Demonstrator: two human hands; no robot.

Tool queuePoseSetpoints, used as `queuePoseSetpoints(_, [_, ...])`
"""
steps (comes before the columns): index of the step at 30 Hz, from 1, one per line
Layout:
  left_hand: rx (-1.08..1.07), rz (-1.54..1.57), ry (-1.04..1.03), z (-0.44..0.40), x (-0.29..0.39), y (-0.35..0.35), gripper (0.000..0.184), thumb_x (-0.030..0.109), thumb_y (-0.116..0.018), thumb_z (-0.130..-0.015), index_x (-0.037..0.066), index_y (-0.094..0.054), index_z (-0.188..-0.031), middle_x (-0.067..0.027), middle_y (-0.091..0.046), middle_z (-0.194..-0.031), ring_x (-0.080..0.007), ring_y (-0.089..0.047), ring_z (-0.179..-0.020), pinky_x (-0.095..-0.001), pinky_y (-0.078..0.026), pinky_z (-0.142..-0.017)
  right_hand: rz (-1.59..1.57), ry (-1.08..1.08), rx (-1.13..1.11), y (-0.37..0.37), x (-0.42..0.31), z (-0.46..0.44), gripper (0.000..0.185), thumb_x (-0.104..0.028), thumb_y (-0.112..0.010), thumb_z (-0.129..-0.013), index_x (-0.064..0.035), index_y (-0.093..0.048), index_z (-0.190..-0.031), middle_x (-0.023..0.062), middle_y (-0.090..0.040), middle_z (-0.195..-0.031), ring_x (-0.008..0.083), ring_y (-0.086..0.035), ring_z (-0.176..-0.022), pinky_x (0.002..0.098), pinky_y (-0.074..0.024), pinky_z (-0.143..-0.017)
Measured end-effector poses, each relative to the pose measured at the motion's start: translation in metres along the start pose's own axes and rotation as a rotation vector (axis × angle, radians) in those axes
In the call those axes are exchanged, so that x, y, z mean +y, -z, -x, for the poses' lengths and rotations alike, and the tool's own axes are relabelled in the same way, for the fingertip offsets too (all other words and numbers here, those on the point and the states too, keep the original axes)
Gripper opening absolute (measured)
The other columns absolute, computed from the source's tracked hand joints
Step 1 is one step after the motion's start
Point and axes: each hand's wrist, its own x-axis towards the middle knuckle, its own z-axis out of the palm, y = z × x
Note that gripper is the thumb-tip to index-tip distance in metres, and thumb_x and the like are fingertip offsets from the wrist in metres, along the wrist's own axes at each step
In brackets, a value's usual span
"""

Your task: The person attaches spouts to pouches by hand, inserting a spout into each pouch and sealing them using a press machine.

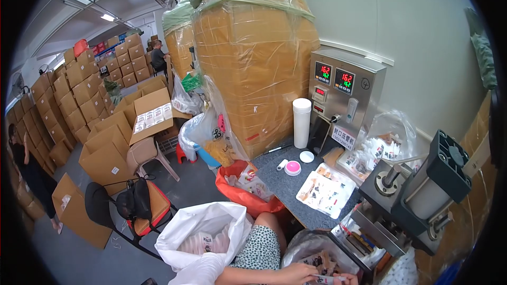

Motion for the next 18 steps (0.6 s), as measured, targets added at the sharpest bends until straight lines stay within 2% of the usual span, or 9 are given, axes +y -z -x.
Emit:
queuePoseSetpoints(6, [-0.011, 0.034, 0.040, 0.000, 0.012, 0.007, 0.021, 0.017, -0.060, -0.087, 0.004, -0.068, -0.101, -0.0160, -0.067, -0.093, -0.0364, -0.064, -0.090, -0.0457, -0.051, -0.079, 0.050, 0.017, 0.006, 0.000, 0.015, -0.003, 0.029, -0.019, -0.070, -0.092, 0.0025, -0.063, -0.111, 0.0101, -0.066, -0.100, 0.0174, -0.058, -0.091, 0.0311, -0.0473, -0.082])
queuePoseSetpoints(18, [-0.012, 0.054, 0.066, 0.002, 0.011, 0.003, 0.020, 0.017, -0.060, -0.086, 0.004, -0.068, -0.099, -0.0170, -0.066, -0.092, -0.0380, -0.064, -0.091, -0.0468, -0.050, -0.080, -0.029, -0.074, 0.010, -0.003, 0.002, -0.001, 0.023, -0.014, -0.070, -0.092, 0.0018, -0.063, -0.108, 0.0063, -0.064, -0.098, 0.0156, -0.055, -0.088, 0.0299, -0.0464, -0.081])
